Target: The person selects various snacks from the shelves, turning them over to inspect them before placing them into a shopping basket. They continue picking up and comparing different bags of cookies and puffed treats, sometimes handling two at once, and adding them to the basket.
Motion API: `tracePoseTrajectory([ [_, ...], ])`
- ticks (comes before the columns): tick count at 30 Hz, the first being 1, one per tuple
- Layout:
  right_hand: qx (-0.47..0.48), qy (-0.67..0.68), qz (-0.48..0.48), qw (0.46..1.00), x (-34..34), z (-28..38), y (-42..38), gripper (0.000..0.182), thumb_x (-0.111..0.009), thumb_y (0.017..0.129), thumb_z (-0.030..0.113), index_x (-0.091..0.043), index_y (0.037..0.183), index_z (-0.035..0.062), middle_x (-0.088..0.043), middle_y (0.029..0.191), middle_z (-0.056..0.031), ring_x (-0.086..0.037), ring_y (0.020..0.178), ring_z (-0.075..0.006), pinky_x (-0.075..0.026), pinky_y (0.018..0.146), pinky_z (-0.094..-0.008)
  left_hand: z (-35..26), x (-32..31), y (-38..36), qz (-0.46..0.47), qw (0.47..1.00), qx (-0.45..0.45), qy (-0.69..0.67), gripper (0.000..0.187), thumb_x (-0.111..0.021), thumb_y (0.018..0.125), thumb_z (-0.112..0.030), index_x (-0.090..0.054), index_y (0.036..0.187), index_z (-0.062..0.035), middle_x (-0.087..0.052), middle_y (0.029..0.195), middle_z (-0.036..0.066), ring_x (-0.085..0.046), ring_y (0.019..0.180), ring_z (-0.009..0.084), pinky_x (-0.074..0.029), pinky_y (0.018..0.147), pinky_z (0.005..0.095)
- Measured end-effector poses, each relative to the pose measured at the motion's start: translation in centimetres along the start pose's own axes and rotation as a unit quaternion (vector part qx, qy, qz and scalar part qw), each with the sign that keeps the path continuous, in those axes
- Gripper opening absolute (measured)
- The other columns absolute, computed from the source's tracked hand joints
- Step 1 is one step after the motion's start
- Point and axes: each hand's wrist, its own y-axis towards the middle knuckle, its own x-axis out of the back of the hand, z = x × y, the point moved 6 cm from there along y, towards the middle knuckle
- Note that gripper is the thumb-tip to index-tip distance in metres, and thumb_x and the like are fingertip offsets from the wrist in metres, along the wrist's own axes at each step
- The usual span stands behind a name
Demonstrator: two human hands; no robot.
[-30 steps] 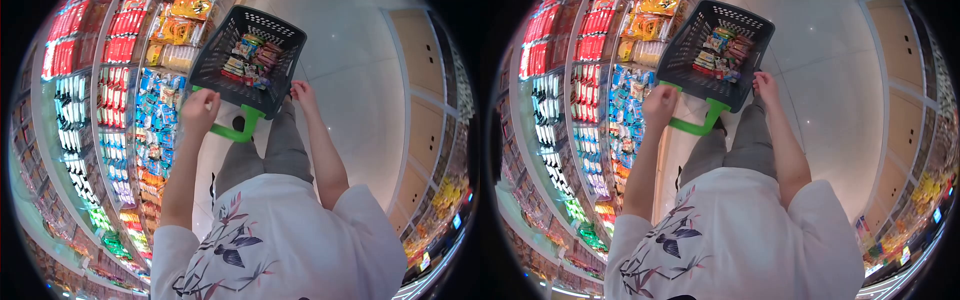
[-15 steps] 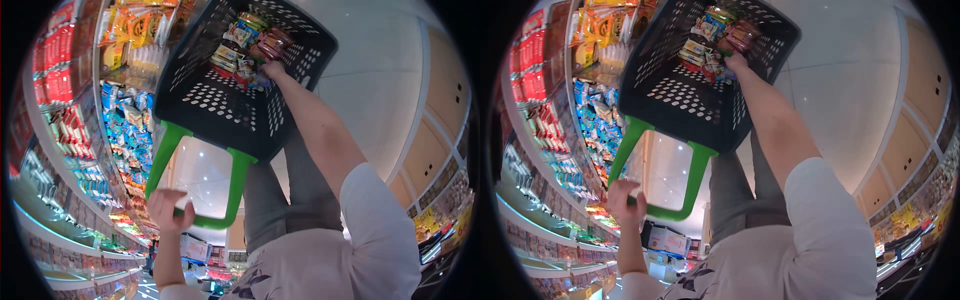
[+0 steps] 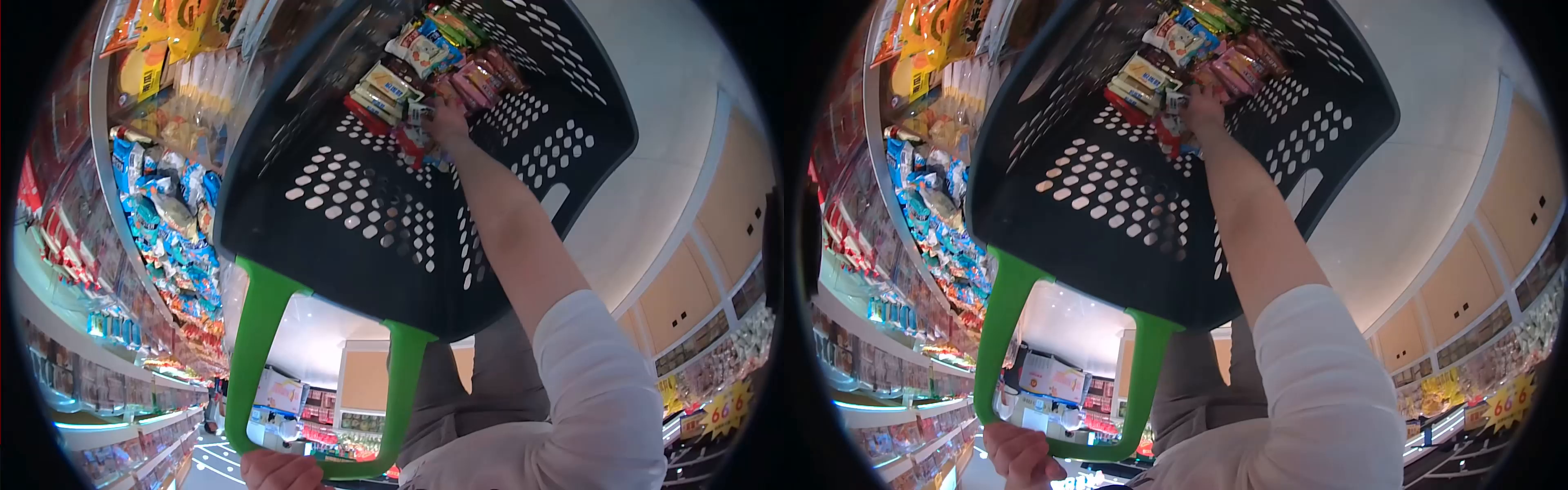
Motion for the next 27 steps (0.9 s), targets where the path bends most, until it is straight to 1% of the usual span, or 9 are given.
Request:
tracePoseTrajectory([
  [7,0.064,0.041,0.146,0.986,1.5,-1.7,1.5,0.067,-0.075,0.07,0.035,-0.053,0.128,0.0089,-0.052,0.126,-0.0194,-0.055,0.112,-0.032,-0.045,0.094,-0.0396,-0.4,0.6,0.8,0.083,0.996,0.026,-0.009,0.016,-0.064,0.087,-0.021,-0.06,0.092,-0.0073,-0.063,0.086,0.006,-0.06,0.075,0.0207,-0.048,0.067,0.0347],
  [9,0.272,0.203,0.034,0.94,-0.3,-5.2,5.2,0.076,-0.076,0.072,0.035,-0.046,0.137,0.0095,-0.06,0.122,-0.0083,-0.061,0.101,-0.0244,-0.047,0.089,-0.0374,-0.4,0.5,0.9,0.071,0.997,0.019,-0.002,0.016,-0.064,0.087,-0.022,-0.06,0.092,-0.0068,-0.063,0.086,0.006,-0.059,0.074,0.0206,-0.048,0.066,0.0344],
  [11,-0.019,0.269,0.208,0.94,7.6,-4.8,2.5,0.067,-0.075,0.077,0.035,-0.05,0.134,0.011,-0.063,0.112,-0.0032,-0.06,0.096,-0.0191,-0.048,0.083,-0.037,-0.2,0.5,0.4,0.064,0.998,0.012,-0.004,0.018,-0.064,0.087,-0.022,-0.06,0.093,-0.006,-0.063,0.085,0.006,-0.059,0.073,0.0205,-0.048,0.066,0.0341],
  [13,-0.119,0.422,0.12,0.891,7.6,-8.8,6.4,0.058,-0.074,0.08,0.035,-0.053,0.13,0.0134,-0.063,0.106,-0.0014,-0.061,0.09,-0.0163,-0.05,0.074,-0.0336,-0.1,0.5,0.8,0.067,0.998,0.02,-0.004,0.018,-0.065,0.086,-0.021,-0.06,0.092,-0.0053,-0.062,0.082,0.006,-0.058,0.072,0.0201,-0.047,0.065,0.0335],
  [19,-0.014,0.469,0.041,0.882,6.2,-10.8,17.6,0.041,-0.072,0.083,0.025,-0.058,0.118,0.0077,-0.063,0.099,-0.0049,-0.06,0.076,-0.0138,-0.05,0.063,-0.0271,0.3,-0.2,0.8,0.067,0.997,0.033,-0.015,0.017,-0.067,0.081,-0.012,-0.059,0.093,-0.0048,-0.061,0.085,0.008,-0.058,0.074,0.022,-0.046,0.067,0.0344],
  [21,-0.098,0.464,-0.056,0.879,9.1,-7.5,15.0,0.034,-0.069,0.085,0.019,-0.058,0.112,0.0014,-0.064,0.094,-0.0072,-0.06,0.077,-0.0138,-0.05,0.063,-0.028,0.1,-0.5,1.1,0.083,0.995,0.051,-0.011,0.017,-0.067,0.08,-0.011,-0.059,0.094,-0.0048,-0.061,0.085,0.008,-0.058,0.075,0.0223,-0.046,0.067,0.0346],
  [22,0.014,0.436,-0.107,0.893,8.1,-7.4,18.1,0.035,-0.068,0.084,0.015,-0.057,0.112,-0.0026,-0.064,0.092,-0.0099,-0.06,0.074,-0.015,-0.051,0.062,-0.0288,0.0,-0.4,1.2,0.091,0.994,0.059,-0.01,0.017,-0.067,0.08,-0.011,-0.059,0.094,-0.0047,-0.061,0.086,0.008,-0.058,0.075,0.0224,-0.046,0.067,0.0347],
  [24,0.016,0.378,-0.279,0.883,5.5,-9.8,19.6,0.041,-0.069,0.083,0.018,-0.055,0.113,-0.0063,-0.063,0.098,-0.0129,-0.061,0.069,-0.0182,-0.052,0.059,-0.0304,-0.1,-0.4,1.5,0.105,0.992,0.071,-0.011,0.017,-0.067,0.08,-0.011,-0.059,0.094,-0.0047,-0.061,0.086,0.008,-0.058,0.075,0.0227,-0.046,0.067,0.0349],
  [27,-0.065,0.447,-0.267,0.851,3.7,-9.3,15.2,0.055,-0.071,0.082,0.023,-0.048,0.12,-0.0088,-0.063,0.103,-0.0158,-0.062,0.078,-0.0232,-0.053,0.068,-0.0354,-0.3,-0.1,1.7,0.118,0.989,0.088,-0.012,0.018,-0.067,0.079,-0.01,-0.059,0.094,-0.0046,-0.061,0.086,0.009,-0.058,0.075,0.0231,-0.046,0.068,0.0351],
])
